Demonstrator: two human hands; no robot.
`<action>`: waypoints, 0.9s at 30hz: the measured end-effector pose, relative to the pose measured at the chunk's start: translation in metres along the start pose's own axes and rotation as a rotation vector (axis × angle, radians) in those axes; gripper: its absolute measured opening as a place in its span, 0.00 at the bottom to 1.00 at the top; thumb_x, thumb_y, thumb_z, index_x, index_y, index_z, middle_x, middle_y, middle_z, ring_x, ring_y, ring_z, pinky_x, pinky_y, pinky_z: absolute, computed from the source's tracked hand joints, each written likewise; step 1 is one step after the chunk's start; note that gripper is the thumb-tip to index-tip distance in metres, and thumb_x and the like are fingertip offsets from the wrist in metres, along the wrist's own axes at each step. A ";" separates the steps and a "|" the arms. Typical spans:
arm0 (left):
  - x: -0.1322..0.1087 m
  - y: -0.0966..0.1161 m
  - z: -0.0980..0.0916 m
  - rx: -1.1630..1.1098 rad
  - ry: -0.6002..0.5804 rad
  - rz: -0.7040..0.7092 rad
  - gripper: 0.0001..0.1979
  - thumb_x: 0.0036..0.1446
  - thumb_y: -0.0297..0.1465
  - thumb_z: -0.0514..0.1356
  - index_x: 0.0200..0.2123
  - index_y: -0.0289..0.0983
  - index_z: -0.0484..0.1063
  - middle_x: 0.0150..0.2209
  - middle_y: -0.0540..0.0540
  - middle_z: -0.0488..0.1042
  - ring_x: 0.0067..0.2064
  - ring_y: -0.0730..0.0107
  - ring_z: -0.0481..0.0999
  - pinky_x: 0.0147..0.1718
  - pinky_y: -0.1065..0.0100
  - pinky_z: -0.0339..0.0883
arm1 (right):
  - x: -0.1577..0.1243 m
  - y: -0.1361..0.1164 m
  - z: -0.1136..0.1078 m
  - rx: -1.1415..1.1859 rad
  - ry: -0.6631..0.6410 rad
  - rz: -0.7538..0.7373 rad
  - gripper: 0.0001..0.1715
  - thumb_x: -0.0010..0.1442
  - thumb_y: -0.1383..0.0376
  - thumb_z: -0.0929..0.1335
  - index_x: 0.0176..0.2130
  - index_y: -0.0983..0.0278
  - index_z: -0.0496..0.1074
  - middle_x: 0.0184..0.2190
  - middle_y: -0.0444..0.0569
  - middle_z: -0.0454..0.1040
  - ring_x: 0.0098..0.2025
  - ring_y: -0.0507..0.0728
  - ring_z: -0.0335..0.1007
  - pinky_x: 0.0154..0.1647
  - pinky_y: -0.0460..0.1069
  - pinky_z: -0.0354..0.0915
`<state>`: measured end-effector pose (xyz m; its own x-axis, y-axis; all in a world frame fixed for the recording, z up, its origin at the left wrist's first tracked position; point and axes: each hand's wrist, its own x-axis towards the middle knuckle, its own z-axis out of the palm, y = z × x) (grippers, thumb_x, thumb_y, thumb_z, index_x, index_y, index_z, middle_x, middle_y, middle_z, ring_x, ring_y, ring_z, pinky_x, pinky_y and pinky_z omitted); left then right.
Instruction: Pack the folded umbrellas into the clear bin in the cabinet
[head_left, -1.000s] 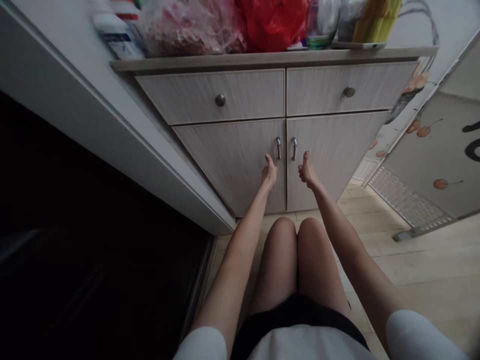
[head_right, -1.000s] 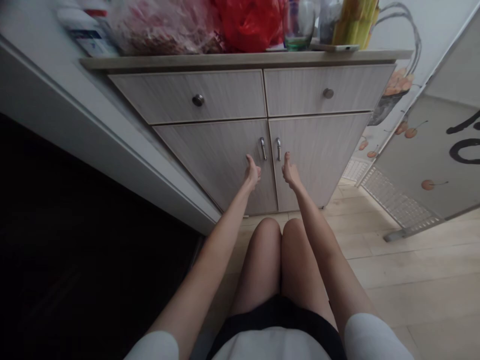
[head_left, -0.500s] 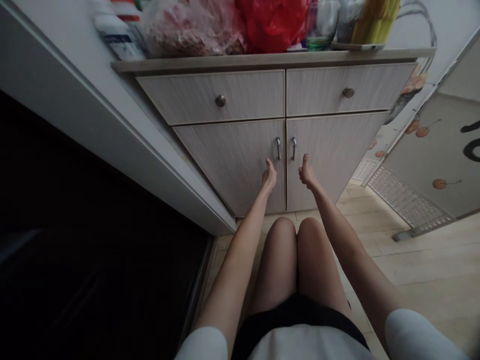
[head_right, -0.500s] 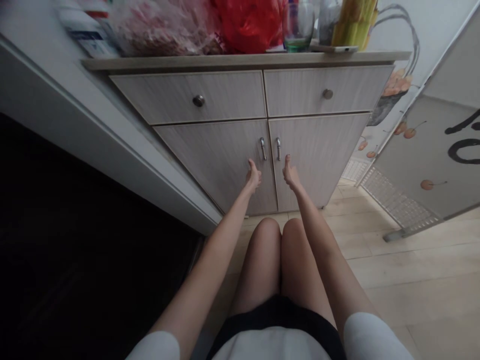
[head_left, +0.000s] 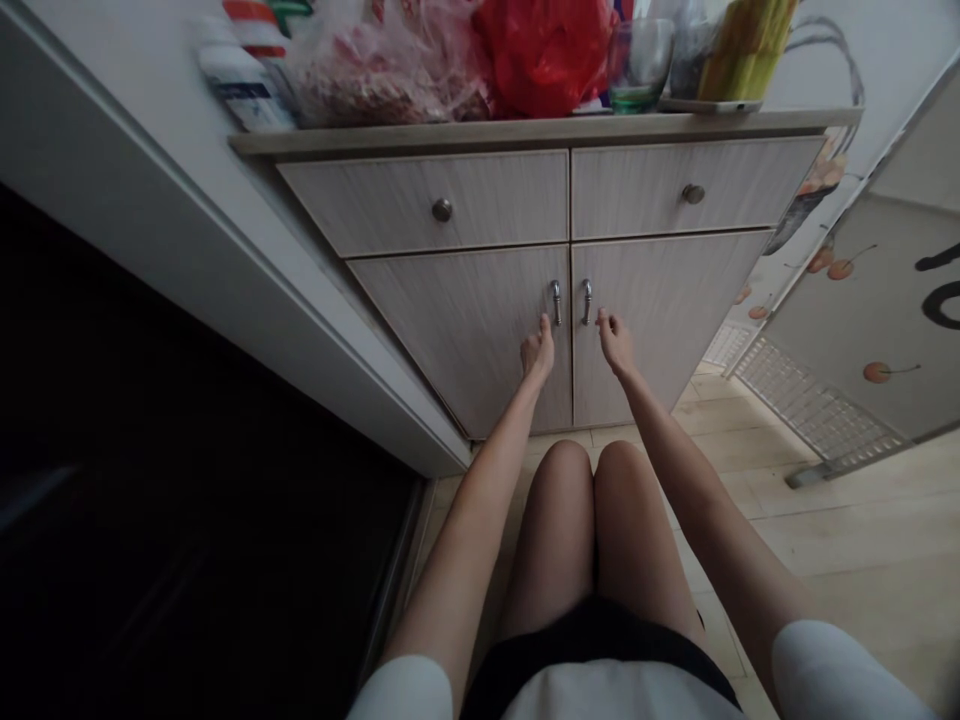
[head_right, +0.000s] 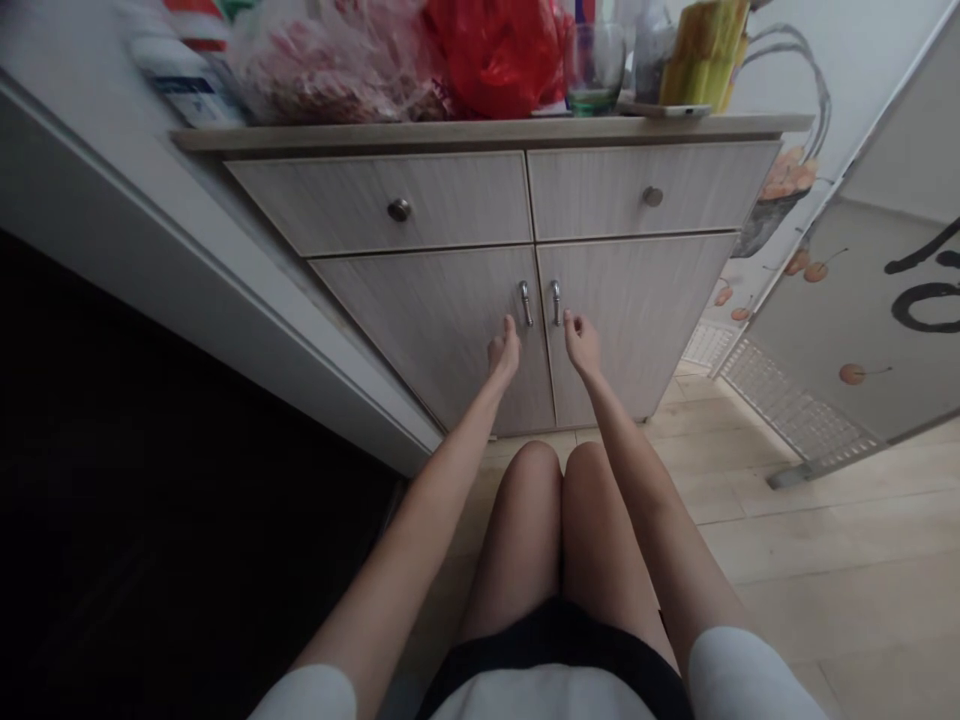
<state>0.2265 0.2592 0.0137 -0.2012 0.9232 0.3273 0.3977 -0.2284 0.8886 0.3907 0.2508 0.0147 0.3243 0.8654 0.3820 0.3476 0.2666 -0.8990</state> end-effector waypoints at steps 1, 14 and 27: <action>0.005 0.006 0.003 0.020 0.027 -0.001 0.29 0.63 0.57 0.50 0.23 0.41 0.67 0.22 0.45 0.71 0.29 0.62 0.74 0.30 0.66 0.63 | 0.006 -0.002 0.004 0.023 0.030 -0.043 0.43 0.60 0.30 0.55 0.38 0.63 0.72 0.35 0.54 0.74 0.35 0.57 0.70 0.40 0.53 0.68; 0.002 0.013 0.007 -0.080 0.035 0.161 0.04 0.61 0.31 0.62 0.36 0.37 0.71 0.37 0.41 0.79 0.40 0.62 0.79 0.45 0.63 0.69 | 0.008 0.001 0.010 0.161 -0.018 -0.194 0.25 0.62 0.42 0.64 0.36 0.60 0.66 0.32 0.48 0.70 0.36 0.56 0.69 0.44 0.54 0.68; -0.118 0.004 -0.081 -0.059 0.226 0.327 0.16 0.62 0.45 0.60 0.38 0.37 0.75 0.35 0.43 0.80 0.37 0.64 0.80 0.41 0.65 0.72 | -0.089 -0.020 -0.095 -0.004 0.021 -0.273 0.23 0.65 0.45 0.65 0.40 0.61 0.71 0.35 0.50 0.77 0.38 0.58 0.74 0.43 0.55 0.69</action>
<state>0.1798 0.1246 0.0052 -0.2673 0.7094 0.6522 0.4225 -0.5220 0.7409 0.4390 0.1283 0.0192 0.2358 0.7527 0.6147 0.4277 0.4876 -0.7611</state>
